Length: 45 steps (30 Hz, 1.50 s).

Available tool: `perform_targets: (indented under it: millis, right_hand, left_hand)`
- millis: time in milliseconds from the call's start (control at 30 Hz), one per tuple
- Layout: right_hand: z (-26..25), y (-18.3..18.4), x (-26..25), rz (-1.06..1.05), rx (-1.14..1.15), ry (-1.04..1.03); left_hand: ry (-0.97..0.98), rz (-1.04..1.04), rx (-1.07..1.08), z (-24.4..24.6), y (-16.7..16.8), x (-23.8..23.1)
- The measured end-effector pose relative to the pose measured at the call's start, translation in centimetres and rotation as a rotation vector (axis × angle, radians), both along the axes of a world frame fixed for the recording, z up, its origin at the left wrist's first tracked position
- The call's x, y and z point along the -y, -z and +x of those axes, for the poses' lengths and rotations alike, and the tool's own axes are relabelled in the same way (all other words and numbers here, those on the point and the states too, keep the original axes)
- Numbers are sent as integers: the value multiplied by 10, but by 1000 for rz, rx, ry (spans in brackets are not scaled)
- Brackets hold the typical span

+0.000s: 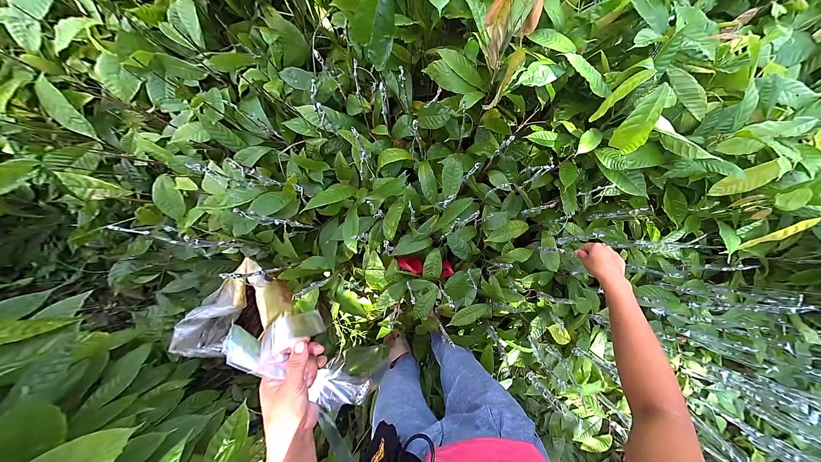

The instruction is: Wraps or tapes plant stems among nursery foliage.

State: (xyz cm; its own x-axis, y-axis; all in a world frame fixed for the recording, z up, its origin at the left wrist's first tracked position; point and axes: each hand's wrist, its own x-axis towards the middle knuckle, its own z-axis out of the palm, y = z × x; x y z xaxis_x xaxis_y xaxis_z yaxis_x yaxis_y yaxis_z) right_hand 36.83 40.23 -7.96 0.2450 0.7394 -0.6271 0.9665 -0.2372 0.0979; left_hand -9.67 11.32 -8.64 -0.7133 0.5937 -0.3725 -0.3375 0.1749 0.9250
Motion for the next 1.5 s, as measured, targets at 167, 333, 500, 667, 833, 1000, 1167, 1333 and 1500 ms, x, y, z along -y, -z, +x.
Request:
perform_targets:
  millis: [167, 333, 500, 667, 833, 1000, 1167, 1333, 1500]
  right_hand:
    - [1, 16, -6, 1, -12, 8]
    - [-13, 46, -22, -66, -2, -29]
    - [-51, 73, -30, -211, 175, -98]
    - [-69, 116, -37, -199, 269, -141]
    - [-76, 158, -34, -223, 293, -201]
    - [-81, 191, -40, -259, 243, -175]
    - [-88, 202, -54, -274, 198, -105]
    - [-84, 213, -42, -350, 283, -204]
    - [-70, 217, -25, -80, 4, -321]
  left_hand:
    - [9, 30, 13, 2, 4, 1]
    - [-3, 17, 18, 6, 4, -2]
    - [54, -2, 7, 16, 5, -9]
    - [174, 23, 30, 38, -1, -26]
    - [333, 58, 51, 55, 11, -30]
    - [474, 134, 124, 66, 26, -34]
    - [557, 102, 150, 81, 33, -42]
    - [611, 119, 189, 98, 31, -54]
    - [647, 116, 221, 107, 31, -57]
